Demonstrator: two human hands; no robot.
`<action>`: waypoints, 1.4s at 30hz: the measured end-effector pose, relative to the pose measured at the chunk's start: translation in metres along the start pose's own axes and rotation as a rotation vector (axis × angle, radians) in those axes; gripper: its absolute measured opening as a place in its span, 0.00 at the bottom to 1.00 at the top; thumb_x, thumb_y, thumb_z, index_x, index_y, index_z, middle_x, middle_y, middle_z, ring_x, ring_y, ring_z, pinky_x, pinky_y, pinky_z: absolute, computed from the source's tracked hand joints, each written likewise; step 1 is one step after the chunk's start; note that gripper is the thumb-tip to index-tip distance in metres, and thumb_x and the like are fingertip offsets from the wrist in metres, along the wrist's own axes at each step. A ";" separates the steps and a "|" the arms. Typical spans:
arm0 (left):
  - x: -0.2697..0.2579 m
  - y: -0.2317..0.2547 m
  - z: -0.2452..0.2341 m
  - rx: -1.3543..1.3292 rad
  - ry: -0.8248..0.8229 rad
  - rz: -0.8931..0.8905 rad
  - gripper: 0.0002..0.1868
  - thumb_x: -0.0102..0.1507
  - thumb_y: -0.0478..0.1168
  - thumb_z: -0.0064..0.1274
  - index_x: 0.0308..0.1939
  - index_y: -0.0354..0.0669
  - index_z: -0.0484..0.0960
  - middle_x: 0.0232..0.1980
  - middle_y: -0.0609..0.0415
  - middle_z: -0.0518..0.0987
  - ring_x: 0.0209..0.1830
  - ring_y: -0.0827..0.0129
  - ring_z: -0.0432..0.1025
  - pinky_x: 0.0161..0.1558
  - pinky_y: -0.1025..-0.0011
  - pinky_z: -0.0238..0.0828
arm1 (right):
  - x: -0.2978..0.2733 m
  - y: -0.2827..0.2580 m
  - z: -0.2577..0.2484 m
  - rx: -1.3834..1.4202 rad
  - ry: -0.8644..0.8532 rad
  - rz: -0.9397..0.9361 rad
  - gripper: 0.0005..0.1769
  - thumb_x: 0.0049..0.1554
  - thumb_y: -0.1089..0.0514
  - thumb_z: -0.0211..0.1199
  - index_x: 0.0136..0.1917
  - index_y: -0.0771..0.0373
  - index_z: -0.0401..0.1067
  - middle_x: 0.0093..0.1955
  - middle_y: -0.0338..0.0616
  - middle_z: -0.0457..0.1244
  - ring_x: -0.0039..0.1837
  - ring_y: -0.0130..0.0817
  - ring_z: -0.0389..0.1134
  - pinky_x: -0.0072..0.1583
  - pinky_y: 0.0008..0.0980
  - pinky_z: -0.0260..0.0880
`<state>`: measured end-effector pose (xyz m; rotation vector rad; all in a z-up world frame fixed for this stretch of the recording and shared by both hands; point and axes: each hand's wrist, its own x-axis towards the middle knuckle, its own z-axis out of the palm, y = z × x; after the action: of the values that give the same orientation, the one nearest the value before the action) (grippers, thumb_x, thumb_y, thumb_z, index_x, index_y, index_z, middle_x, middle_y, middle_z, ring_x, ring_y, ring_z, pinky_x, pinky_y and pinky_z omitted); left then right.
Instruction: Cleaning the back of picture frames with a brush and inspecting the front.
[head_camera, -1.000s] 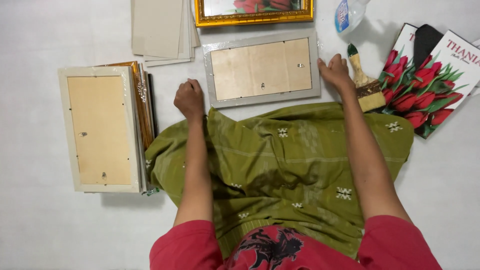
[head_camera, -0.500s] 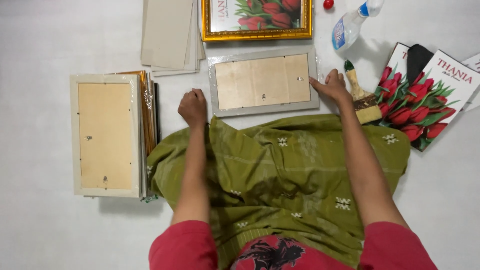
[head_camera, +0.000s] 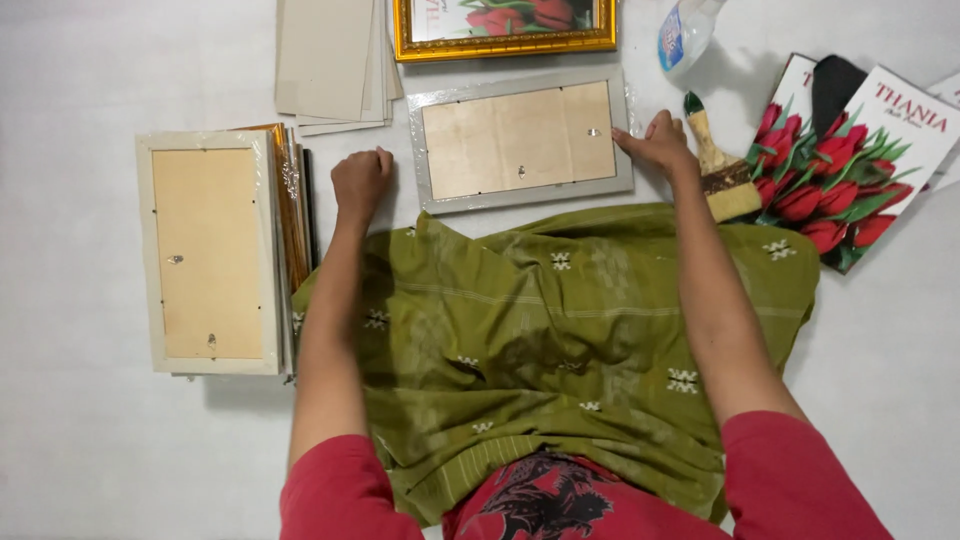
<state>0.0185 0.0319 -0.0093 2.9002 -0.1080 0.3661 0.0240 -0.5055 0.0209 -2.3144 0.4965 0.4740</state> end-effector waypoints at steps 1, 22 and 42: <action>0.002 0.003 -0.006 0.010 0.070 -0.029 0.25 0.68 0.46 0.43 0.16 0.45 0.78 0.14 0.48 0.72 0.17 0.47 0.76 0.22 0.56 0.71 | 0.000 -0.002 0.000 -0.015 0.005 0.001 0.41 0.51 0.24 0.71 0.51 0.58 0.57 0.60 0.57 0.54 0.68 0.61 0.57 0.67 0.52 0.60; -0.036 0.068 -0.024 0.137 0.388 -0.294 0.20 0.63 0.43 0.50 0.15 0.49 0.73 0.15 0.56 0.69 0.14 0.61 0.71 0.19 0.65 0.69 | -0.062 0.050 -0.060 -0.382 0.264 -0.166 0.29 0.59 0.37 0.68 0.60 0.62 0.70 0.57 0.62 0.62 0.64 0.64 0.59 0.63 0.61 0.57; -0.031 0.067 -0.038 0.032 0.242 -0.294 0.24 0.66 0.38 0.52 0.13 0.48 0.73 0.15 0.60 0.69 0.12 0.74 0.50 0.15 0.72 0.47 | -0.074 -0.165 -0.074 -0.134 0.025 -0.460 0.21 0.63 0.59 0.64 0.70 0.48 0.72 0.58 0.54 0.70 0.47 0.38 0.72 0.48 0.35 0.74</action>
<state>-0.0273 -0.0239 0.0322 2.8165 0.3611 0.6615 0.0528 -0.4312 0.1991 -2.4634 -0.0653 0.2594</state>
